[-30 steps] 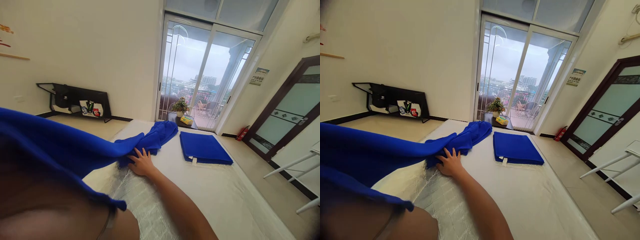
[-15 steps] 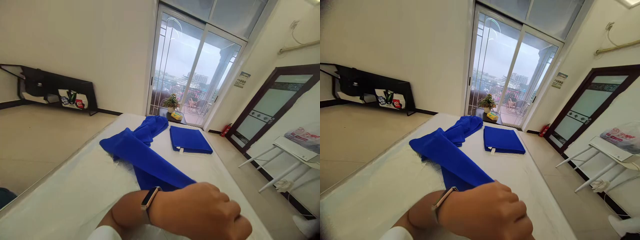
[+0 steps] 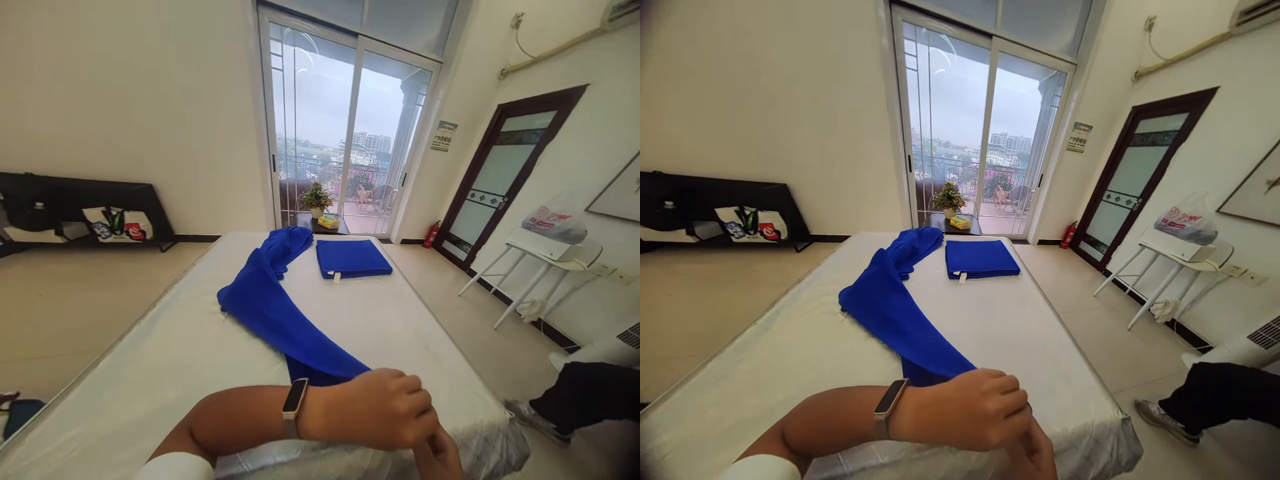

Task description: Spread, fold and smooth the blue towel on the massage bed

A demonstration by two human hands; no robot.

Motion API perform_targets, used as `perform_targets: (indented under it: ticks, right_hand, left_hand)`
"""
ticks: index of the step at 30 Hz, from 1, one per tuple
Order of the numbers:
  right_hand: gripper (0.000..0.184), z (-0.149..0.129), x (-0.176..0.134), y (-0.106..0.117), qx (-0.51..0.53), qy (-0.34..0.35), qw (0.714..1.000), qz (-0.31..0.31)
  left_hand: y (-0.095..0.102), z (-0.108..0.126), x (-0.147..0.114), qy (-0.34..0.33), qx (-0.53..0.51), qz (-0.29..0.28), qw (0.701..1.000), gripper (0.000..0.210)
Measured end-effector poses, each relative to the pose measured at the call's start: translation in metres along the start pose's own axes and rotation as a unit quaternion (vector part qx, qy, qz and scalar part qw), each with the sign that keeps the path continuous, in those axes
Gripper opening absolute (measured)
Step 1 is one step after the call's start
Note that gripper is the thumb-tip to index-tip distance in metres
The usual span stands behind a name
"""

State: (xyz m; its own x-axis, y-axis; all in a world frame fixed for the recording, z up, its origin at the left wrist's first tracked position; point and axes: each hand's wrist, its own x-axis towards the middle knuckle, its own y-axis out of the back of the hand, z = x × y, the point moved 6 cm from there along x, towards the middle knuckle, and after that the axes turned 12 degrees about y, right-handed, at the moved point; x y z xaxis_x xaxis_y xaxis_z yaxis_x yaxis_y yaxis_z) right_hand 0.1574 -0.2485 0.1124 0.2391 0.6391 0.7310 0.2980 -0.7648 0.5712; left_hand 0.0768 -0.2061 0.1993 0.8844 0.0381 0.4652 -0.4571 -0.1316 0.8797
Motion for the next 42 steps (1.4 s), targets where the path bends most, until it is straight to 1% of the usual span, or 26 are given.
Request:
perform_targets:
  ticks: [1,2,3,4,5,6,7,8,9,11,13,15,17,19,21,23,25,27,28,31,32,34,37,39,42]
  right_hand:
    - [0.051,0.003,-0.005,0.002,0.071,-0.020,0.997,-0.004]
    - [0.054,0.006,-0.009,0.001,0.160,-0.048,0.986,-0.014]
    - [0.054,0.008,-0.012,-0.001,0.254,-0.075,0.964,-0.033]
    - [0.053,0.009,-0.014,-0.005,0.337,-0.095,0.935,-0.063]
    - [0.050,0.011,-0.016,-0.007,0.396,-0.108,0.907,-0.096]
    - [0.048,0.013,-0.017,-0.008,0.426,-0.118,0.888,-0.126]
    - [0.045,0.019,-0.019,-0.006,0.439,-0.131,0.877,-0.146]
    - [0.044,0.028,-0.021,-0.002,0.442,-0.153,0.872,-0.148]
    - [0.043,0.040,-0.024,0.005,0.436,-0.186,0.871,-0.130]
    - [0.043,0.072,-0.032,0.024,0.416,-0.266,0.868,-0.062]
    - [0.041,0.104,-0.038,0.047,0.394,-0.318,0.862,0.004]
    - [0.037,0.131,-0.038,0.069,0.367,-0.336,0.866,0.057]
    - [0.035,0.151,-0.036,0.089,0.333,-0.346,0.871,0.108]
    - [0.034,0.163,-0.032,0.103,0.307,-0.366,0.866,0.148]
    - [0.034,0.167,-0.028,0.113,0.295,-0.387,0.856,0.172]
    - [0.039,0.168,-0.021,0.122,0.285,-0.392,0.854,0.188]
    - [0.041,0.166,-0.011,0.132,0.250,-0.372,0.872,0.198]
    - [0.037,0.165,-0.001,0.143,0.194,-0.339,0.897,0.207]
    - [0.034,0.165,0.005,0.149,0.160,-0.322,0.909,0.212]
    - [0.030,0.164,0.019,0.163,0.094,-0.261,0.930,0.242]
    - [0.030,0.165,0.022,0.165,0.085,-0.249,0.931,0.252]
    - [0.031,0.170,0.026,0.167,0.086,-0.249,0.928,0.265]
    - [0.030,0.179,0.029,0.163,0.122,-0.267,0.922,0.253]
    - [0.027,0.183,0.031,0.161,0.153,-0.256,0.920,0.255]
    - [0.027,0.187,0.032,0.159,0.177,-0.253,0.912,0.269]
  left_hand:
    - [-0.002,-0.002,-0.003,0.023,-0.023,-0.027,0.999,0.015]
    - [-0.003,-0.003,-0.008,0.045,-0.053,-0.055,0.996,0.017]
    - [-0.003,-0.003,-0.013,0.067,-0.089,-0.082,0.990,0.021]
    - [-0.003,-0.004,-0.020,0.088,-0.127,-0.103,0.983,0.028]
    - [-0.002,-0.005,-0.027,0.108,-0.162,-0.122,0.973,0.034]
    - [-0.002,-0.007,-0.034,0.129,-0.194,-0.138,0.963,0.040]
    - [-0.002,-0.010,-0.044,0.149,-0.220,-0.150,0.952,0.045]
    - [-0.004,-0.016,-0.054,0.170,-0.237,-0.158,0.943,0.051]
    - [-0.007,-0.024,-0.066,0.191,-0.238,-0.162,0.939,0.057]
    - [-0.016,-0.051,-0.096,0.239,-0.192,-0.156,0.939,0.066]
    - [-0.028,-0.087,-0.134,0.308,-0.105,-0.142,0.935,0.061]
    - [-0.035,-0.125,-0.177,0.390,-0.050,-0.127,0.911,0.049]
    - [-0.035,-0.156,-0.217,0.473,-0.018,-0.092,0.876,0.037]
    - [-0.031,-0.175,-0.249,0.530,-0.014,-0.076,0.844,0.037]
    - [-0.029,-0.183,-0.268,0.558,-0.042,-0.087,0.824,0.041]
    - [-0.029,-0.183,-0.277,0.568,-0.091,-0.113,0.810,0.047]
    - [-0.029,-0.177,-0.279,0.565,-0.131,-0.145,0.802,0.061]
    - [-0.030,-0.171,-0.278,0.556,-0.154,-0.172,0.799,0.076]
    - [-0.029,-0.169,-0.278,0.552,-0.161,-0.177,0.799,0.075]
    - [-0.027,-0.166,-0.275,0.551,-0.179,-0.168,0.797,0.058]
    - [-0.025,-0.166,-0.274,0.551,-0.183,-0.165,0.797,0.056]
    - [-0.023,-0.166,-0.274,0.550,-0.187,-0.163,0.797,0.055]
    - [-0.021,-0.163,-0.274,0.543,-0.197,-0.177,0.797,0.055]
    - [-0.020,-0.161,-0.275,0.541,-0.203,-0.183,0.795,0.057]
    - [-0.020,-0.162,-0.277,0.555,-0.200,-0.172,0.789,0.052]
